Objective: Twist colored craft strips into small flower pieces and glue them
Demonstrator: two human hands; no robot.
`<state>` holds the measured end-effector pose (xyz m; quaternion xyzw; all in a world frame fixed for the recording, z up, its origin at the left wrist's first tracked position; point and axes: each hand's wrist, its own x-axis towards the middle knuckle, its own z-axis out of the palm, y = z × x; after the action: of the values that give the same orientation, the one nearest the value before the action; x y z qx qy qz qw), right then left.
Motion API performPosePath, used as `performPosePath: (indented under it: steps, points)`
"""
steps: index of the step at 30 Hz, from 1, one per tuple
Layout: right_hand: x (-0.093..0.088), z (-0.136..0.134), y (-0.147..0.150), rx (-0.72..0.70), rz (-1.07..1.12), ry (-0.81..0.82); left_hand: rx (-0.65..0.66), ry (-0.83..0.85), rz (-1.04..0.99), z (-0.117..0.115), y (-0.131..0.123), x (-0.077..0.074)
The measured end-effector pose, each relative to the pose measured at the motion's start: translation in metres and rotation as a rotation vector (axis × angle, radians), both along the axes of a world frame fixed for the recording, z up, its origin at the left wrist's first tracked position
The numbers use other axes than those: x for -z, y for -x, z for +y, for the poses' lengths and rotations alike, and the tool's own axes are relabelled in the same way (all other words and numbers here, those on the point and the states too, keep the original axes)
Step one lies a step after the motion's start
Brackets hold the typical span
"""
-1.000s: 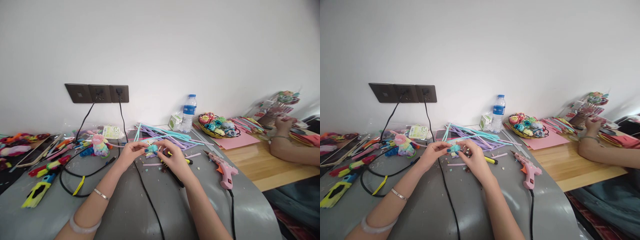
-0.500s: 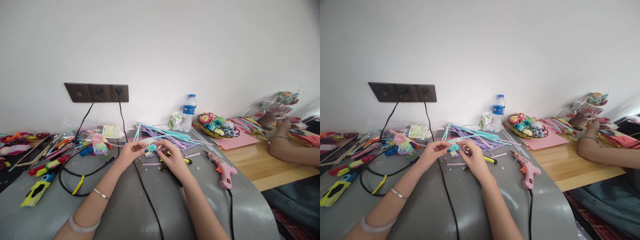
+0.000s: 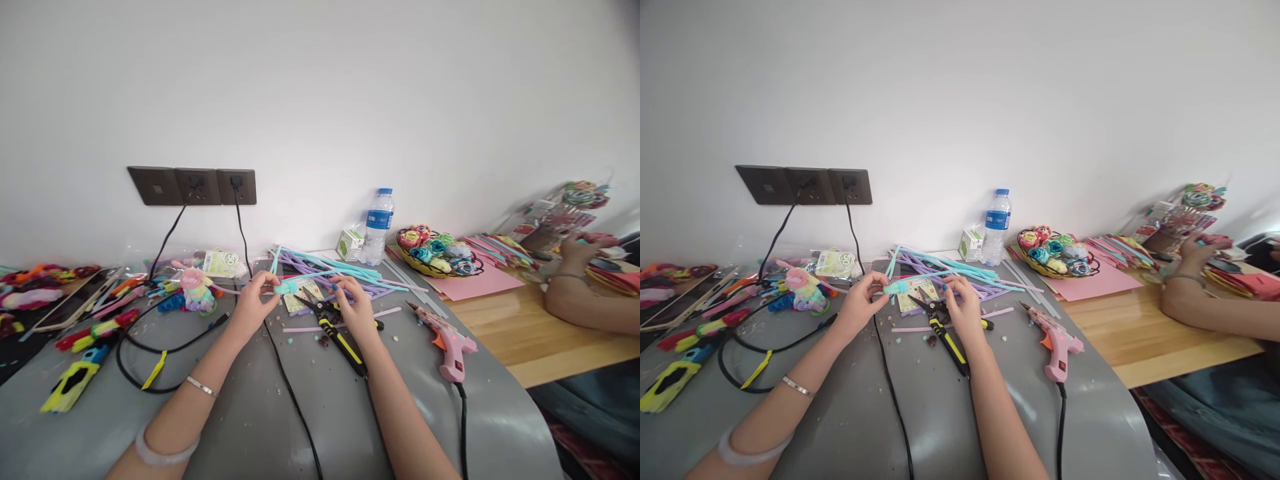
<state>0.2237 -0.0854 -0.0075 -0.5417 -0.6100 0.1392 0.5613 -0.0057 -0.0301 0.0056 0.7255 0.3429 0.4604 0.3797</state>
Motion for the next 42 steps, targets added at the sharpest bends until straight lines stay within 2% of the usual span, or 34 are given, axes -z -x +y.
performPosePath:
  steps: [6, 14, 20, 25, 36, 42]
  points:
    - [0.0071, 0.0009, -0.0023, 0.025, 0.127, 0.016, -0.022, -0.063, 0.094, 0.0022, 0.0015, 0.0029]
    - [0.0098, 0.0015, -0.0003, 0.004, 0.166, 0.027, -0.059, 0.066, 0.072, 0.0036, 0.0035, 0.0008]
    - [0.0107, 0.0011, 0.0002, 0.003, 0.155, 0.053, -0.066, -0.042, 0.09, 0.005, 0.0036, 0.0024]
    - [0.0116, 0.001, 0.0001, -0.003, 0.148, 0.067, -0.053, -0.058, 0.075, 0.0054, 0.0026, 0.004]
    - [0.0081, -0.0009, 0.0024, -0.004, 0.128, 0.083, -0.091, 0.109, -0.001, 0.0037, 0.0004, 0.0016]
    - [0.0108, 0.0008, 0.002, -0.011, 0.106, 0.066, -0.103, -0.012, 0.034, 0.0075, 0.0011, 0.0077]
